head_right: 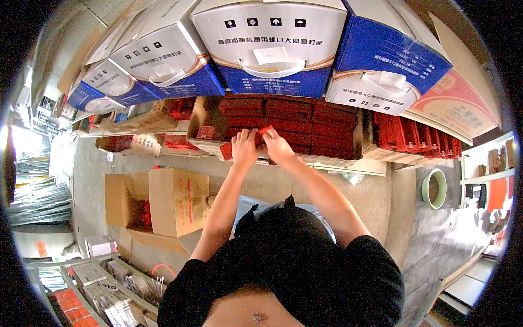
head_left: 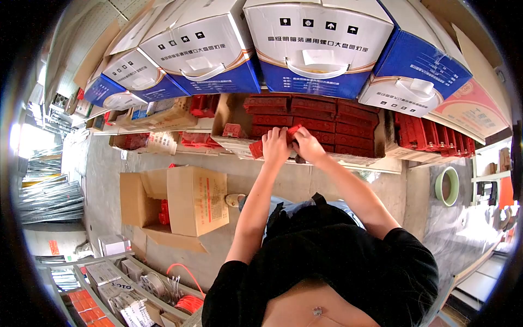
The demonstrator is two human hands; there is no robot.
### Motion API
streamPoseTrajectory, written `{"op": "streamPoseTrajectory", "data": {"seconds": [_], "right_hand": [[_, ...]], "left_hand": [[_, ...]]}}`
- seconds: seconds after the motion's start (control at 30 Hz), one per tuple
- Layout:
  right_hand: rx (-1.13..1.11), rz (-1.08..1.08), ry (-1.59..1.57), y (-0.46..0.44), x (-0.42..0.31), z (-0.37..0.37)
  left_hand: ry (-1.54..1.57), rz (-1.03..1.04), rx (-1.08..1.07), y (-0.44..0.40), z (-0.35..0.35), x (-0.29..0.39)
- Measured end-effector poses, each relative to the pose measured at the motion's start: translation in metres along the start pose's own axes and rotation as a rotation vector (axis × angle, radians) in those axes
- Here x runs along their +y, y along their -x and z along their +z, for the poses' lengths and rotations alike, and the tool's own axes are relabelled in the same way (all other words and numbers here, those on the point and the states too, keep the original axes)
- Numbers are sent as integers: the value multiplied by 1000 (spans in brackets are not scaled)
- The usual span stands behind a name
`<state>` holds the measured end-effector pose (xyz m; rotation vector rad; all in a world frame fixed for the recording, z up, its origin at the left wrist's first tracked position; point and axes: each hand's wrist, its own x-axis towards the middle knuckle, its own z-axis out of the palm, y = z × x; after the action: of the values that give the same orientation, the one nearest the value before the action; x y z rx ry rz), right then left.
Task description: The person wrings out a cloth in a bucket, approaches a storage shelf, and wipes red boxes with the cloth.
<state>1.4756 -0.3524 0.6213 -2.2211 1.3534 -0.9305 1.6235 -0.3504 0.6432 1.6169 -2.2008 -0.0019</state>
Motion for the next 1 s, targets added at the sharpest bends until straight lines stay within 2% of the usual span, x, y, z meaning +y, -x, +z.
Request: {"op": "streamPoseTrajectory", "data": {"seconds": [0.03,0.1,0.27,0.37,0.43,0.57,0.8,1.0], "right_hand": [[-106,53,19,1,-2,0],[-74,-4,16,0,3,-4],[-96,153,26,-2,19,-6],[-38,145,38,-2,25,-6],[-17,166,27,-5,29,-9],[-12,364,-15,-14,32,-17],[151,84,-91,-7,13,-16],[165,153,-53,-5,15,-8]], "left_hand": [[1,10,3,0,0,0],[-1,30,12,-1,-1,-4],[-116,53,126,0,-17,-21],[-192,-37,-71,4,-39,-30],[-100,-45,-12,11,-37,-37],[114,-28,56,21,-20,-52],[113,-67,254,25,-9,-27],[57,-96,242,29,0,-9]]}}
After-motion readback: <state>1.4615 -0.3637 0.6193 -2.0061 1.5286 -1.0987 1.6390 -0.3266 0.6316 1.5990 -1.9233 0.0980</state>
